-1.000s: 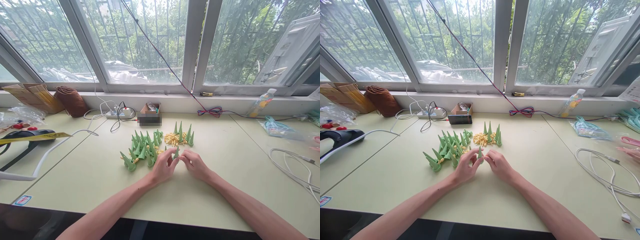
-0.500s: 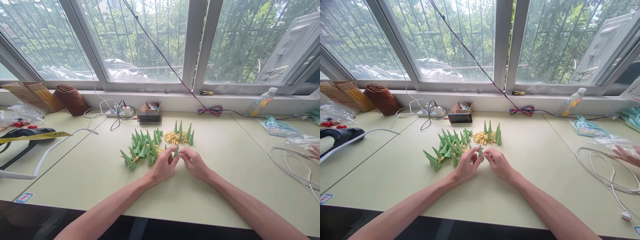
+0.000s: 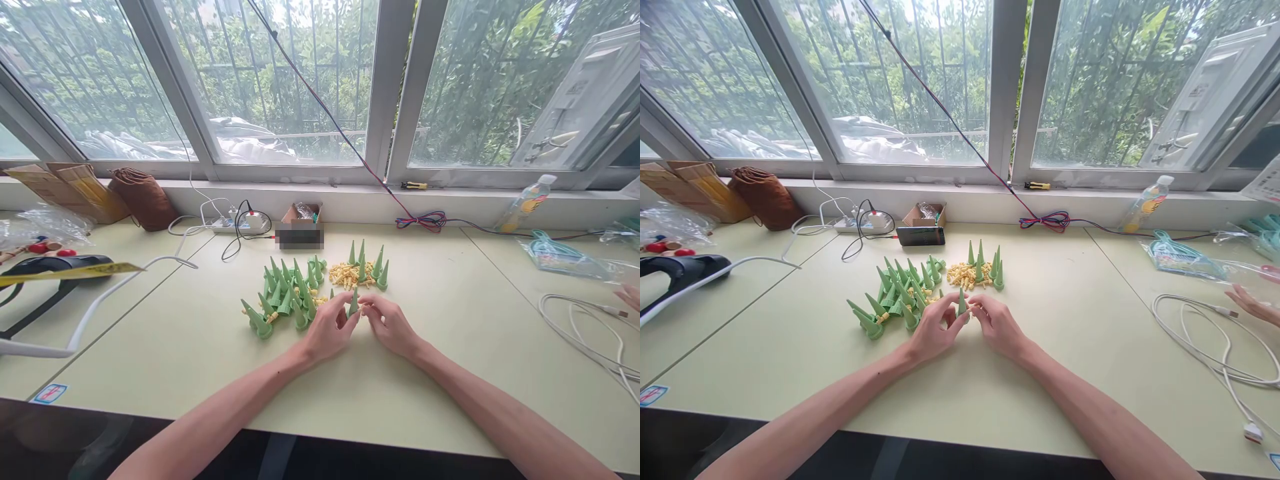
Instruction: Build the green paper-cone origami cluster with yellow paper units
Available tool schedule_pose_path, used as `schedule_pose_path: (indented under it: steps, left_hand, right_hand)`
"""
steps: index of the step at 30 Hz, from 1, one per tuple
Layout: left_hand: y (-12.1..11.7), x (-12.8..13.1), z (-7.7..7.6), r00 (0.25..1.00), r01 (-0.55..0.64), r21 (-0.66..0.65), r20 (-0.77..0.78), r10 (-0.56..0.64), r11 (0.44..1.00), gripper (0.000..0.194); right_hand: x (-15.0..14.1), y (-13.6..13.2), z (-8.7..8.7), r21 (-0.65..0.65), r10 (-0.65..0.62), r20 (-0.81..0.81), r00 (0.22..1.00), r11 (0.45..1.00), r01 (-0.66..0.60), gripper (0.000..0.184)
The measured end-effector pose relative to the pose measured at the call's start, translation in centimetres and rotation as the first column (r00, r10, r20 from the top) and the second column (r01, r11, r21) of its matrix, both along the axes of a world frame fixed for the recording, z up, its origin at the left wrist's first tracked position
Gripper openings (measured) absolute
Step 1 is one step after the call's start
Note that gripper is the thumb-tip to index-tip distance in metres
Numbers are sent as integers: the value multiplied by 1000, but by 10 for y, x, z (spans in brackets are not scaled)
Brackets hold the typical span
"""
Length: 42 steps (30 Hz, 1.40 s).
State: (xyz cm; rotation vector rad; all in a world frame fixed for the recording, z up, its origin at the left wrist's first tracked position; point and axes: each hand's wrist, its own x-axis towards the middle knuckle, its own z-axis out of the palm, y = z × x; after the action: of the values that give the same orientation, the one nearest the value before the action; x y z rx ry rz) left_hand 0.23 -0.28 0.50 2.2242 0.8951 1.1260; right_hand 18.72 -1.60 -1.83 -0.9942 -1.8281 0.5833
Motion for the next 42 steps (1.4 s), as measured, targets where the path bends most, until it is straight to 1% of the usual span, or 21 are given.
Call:
schedule_pose_path:
  steps: [8, 12, 17, 22, 24, 28, 32, 42]
  left_hand:
    - [2, 0, -3, 1000, 26, 92, -8, -25, 995, 22]
    - [1, -1, -4, 999, 34, 95, -22, -32, 995, 22]
    - [-2, 0, -2, 1000, -7, 45, 15, 7, 999, 21]
    - [-2, 1, 0, 992, 0, -1, 127, 0, 1000, 25]
    - [-2, 1, 0, 981, 9, -42, 193, -1, 999, 27]
    - [-3, 1, 2, 959, 45, -169, 284, 4, 985, 28]
    - [-2, 0, 1, 950, 73, -229, 313, 2, 971, 29]
    - [1, -1, 0, 946, 125, -290, 322, -26, 949, 30]
  right_hand:
    - [-1, -3, 7, -35, 10, -24, 1000, 999, -11, 18]
    - [-1, -4, 8, -66, -6, -34, 999, 998, 4, 20]
    - [-2, -4, 6, -51, -28, -50, 998, 998, 25, 21]
    - [-4, -7, 12, 6, -45, -48, 998, 999, 45, 21]
    - [-3, -8, 14, 11, -22, -49, 999, 1000, 22, 19]
    - [-1, -9, 14, 8, 33, -58, 998, 999, -33, 19]
    - [-1, -6, 10, 22, 22, -55, 998, 1000, -20, 19]
    - [-1, -3, 3, 1, -10, -53, 999, 1000, 10, 23]
